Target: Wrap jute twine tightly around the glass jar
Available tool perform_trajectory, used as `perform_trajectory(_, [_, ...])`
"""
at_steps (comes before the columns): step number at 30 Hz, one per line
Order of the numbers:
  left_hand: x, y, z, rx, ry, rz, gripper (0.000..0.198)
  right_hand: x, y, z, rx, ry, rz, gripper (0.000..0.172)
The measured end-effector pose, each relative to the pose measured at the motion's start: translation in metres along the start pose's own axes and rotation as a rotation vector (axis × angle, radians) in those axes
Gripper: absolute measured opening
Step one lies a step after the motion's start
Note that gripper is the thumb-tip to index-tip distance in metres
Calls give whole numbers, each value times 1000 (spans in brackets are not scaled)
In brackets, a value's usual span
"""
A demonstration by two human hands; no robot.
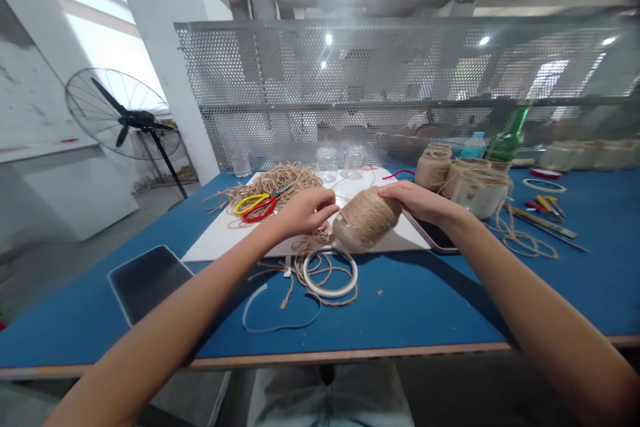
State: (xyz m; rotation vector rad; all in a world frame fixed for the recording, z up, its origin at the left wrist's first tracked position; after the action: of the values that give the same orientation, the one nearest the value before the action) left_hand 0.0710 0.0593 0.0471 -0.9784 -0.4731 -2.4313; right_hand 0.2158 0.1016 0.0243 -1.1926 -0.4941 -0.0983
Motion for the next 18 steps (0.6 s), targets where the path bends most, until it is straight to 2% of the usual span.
perform_trajectory(5, [2,-2,-1,-1,16,17,19,2,2,2,13,-11,-34,28])
perform_trajectory(12, [-6,-4,-5,6,-30,99,22,3,-3,1,24,7,-82,27])
perform_trajectory(18, [-14,-10,-8,42,-83,113,26,-2,-8,-3,32,-38,-33,28])
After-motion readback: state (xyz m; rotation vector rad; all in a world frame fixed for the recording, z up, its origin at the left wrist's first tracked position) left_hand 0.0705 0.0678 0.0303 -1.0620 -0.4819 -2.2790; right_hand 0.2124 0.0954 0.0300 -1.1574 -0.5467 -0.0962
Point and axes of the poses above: each hand's wrist, its own z-axis towards the middle knuckle, its own x-axis out of the back of the hand, y = z × x, the point moved 9 cm from there along z, towards the middle knuckle, and after that the axes turned 13 degrees about y, right-handed, at the moved point
